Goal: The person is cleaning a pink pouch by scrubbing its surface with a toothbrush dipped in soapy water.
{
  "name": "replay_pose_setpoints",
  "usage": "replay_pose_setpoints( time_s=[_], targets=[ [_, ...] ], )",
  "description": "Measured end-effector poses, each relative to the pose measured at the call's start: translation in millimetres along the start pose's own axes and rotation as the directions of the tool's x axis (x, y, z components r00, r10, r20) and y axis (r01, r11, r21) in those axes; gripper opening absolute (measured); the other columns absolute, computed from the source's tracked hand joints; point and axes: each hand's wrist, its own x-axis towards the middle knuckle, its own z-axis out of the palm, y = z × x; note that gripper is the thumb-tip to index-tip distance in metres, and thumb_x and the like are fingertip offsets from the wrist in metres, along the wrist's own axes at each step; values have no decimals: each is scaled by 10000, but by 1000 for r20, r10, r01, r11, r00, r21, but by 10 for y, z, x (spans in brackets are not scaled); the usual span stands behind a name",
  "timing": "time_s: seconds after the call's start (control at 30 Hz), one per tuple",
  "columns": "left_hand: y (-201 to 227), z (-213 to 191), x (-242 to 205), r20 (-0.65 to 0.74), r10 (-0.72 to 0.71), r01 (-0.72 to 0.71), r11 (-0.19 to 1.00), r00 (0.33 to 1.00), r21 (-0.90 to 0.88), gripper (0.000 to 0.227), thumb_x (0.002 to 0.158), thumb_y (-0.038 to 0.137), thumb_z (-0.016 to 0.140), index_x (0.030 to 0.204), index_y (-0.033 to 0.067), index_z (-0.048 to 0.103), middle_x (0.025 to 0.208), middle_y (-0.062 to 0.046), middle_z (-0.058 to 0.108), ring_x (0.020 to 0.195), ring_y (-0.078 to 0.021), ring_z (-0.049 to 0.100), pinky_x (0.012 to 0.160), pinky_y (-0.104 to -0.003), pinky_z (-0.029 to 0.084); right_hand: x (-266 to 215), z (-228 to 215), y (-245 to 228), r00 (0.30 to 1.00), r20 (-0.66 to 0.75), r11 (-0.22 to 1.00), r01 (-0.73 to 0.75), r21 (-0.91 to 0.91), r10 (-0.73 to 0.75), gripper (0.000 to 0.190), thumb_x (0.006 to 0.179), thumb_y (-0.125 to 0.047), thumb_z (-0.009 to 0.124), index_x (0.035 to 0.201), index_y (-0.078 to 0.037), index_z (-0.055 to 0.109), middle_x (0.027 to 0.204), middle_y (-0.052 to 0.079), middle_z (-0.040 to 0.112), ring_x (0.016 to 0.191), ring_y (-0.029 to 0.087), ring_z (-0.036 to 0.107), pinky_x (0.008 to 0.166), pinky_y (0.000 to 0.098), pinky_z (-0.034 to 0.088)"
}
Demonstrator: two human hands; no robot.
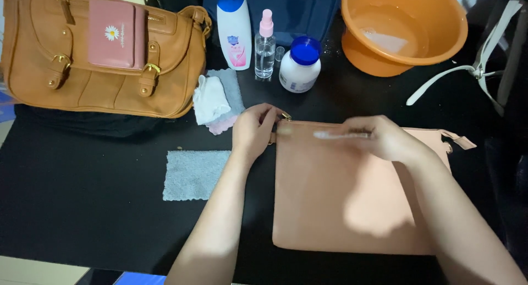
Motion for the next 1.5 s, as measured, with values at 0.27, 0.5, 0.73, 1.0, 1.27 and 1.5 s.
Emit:
replay_pose_setpoints(
  time_s=[0.27, 0.5, 0.73, 1.0, 1.27, 1.5],
  targets=[
    [67, -44, -37, 22, 2, -2, 1000, 1000, 2, 313, 1049, 211, 484, 1131, 99, 764, 994, -106, 782, 950, -304, 738, 870, -448, 591, -461, 251, -95, 975, -216, 999, 45, -20, -49, 279, 781, -176, 788, 1057, -165, 820, 976, 145, 815, 962, 399, 756, 834, 476, 588],
    [40, 9, 68, 9, -36, 35, 994, 999, 99, 305, 987, 273, 497, 939, 202, 790, 940, 38, 800, 756, -150, 730, 707, -332, 499, -1226, 766, -66, 949, -316, 995, -22, -99, -11, 679, 809, -190, 701, 1453, -390, 623, 745, -60, 508, 662, 121, 498, 665, 267, 460],
    [135, 23, 48, 5, -75, 74, 988, 997, 137, 320, 1008, 249, 488, 1020, 174, 798, 1058, 2, 793, 906, -178, 701, 774, -353, 516, -1342, 907, -51, 812, -582, 981, -152, -121, 53, 367, 998, -190, 549, 1346, -196, 666, 975, 67, 734, 822, 254, 710, 711, 364, 528],
    [106, 27, 34, 13, -117, 115, 988, 993, 103, 326, 1003, 258, 480, 998, 205, 802, 955, 40, 801, 664, -140, 703, 697, -314, 499, -1413, 1024, 33, 742, -669, 966, -201, -161, 43, 296, 1014, -211, 572, 1281, -142, 679, 734, 64, 607, 583, 232, 599, 564, 371, 478],
    [42, 48, 58, 1, -51, 50, 988, 999, 145, 340, 984, 268, 468, 1021, 204, 800, 997, 37, 800, 935, -147, 708, 757, -336, 502, -1508, 929, -39, 814, -578, 976, -164, -143, 52, 380, 1049, -289, 435, 1360, -218, 642, 1056, -58, 735, 829, 172, 715, 667, 323, 521],
    [-14, 53, 67, -5, -27, 28, 990, 1000, 136, 344, 982, 279, 461, 1023, 207, 795, 963, 49, 803, 911, -149, 710, 762, -338, 500, -1494, 940, 138, 683, -724, 924, -330, -192, 93, 286, 1032, -297, 571, 1220, -189, 757, 652, 16, 650, 483, 218, 538, 488, 368, 427]
  ],
)
